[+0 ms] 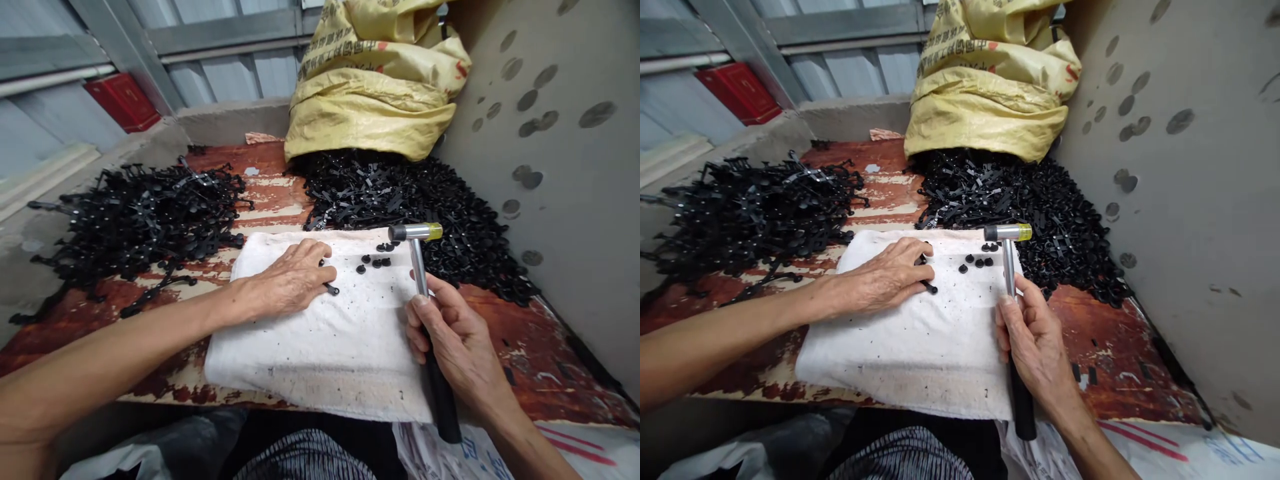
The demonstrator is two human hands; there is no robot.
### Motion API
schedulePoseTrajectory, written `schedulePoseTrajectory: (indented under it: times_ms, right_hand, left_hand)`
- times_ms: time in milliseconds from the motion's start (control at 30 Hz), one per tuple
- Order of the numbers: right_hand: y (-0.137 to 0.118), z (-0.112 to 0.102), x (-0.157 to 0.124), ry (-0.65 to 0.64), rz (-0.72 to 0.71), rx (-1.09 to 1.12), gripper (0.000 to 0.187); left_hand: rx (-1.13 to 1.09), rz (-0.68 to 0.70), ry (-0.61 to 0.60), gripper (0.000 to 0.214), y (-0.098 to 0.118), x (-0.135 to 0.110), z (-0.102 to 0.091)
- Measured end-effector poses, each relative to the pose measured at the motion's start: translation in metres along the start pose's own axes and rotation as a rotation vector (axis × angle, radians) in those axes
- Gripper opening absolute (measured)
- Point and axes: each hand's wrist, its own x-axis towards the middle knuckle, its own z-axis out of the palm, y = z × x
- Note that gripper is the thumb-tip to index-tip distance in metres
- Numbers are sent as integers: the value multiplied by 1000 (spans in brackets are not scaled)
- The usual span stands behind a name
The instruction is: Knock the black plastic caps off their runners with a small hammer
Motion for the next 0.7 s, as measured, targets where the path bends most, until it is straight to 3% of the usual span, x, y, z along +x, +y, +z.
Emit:
schedulePoseTrajectory:
  times_ms: [167, 333, 700]
  right_hand:
    - [1, 0, 1, -4, -4, 37, 41]
    - [2, -1, 2, 17, 0, 35, 38]
    - [-1, -2, 1, 9, 20, 109, 42]
  left_hand:
    - [49, 88, 19, 19, -13, 20, -6]
    - [-133, -27, -32, 22, -5, 40, -9]
    - [-296, -79, 86, 22, 3, 48, 9]
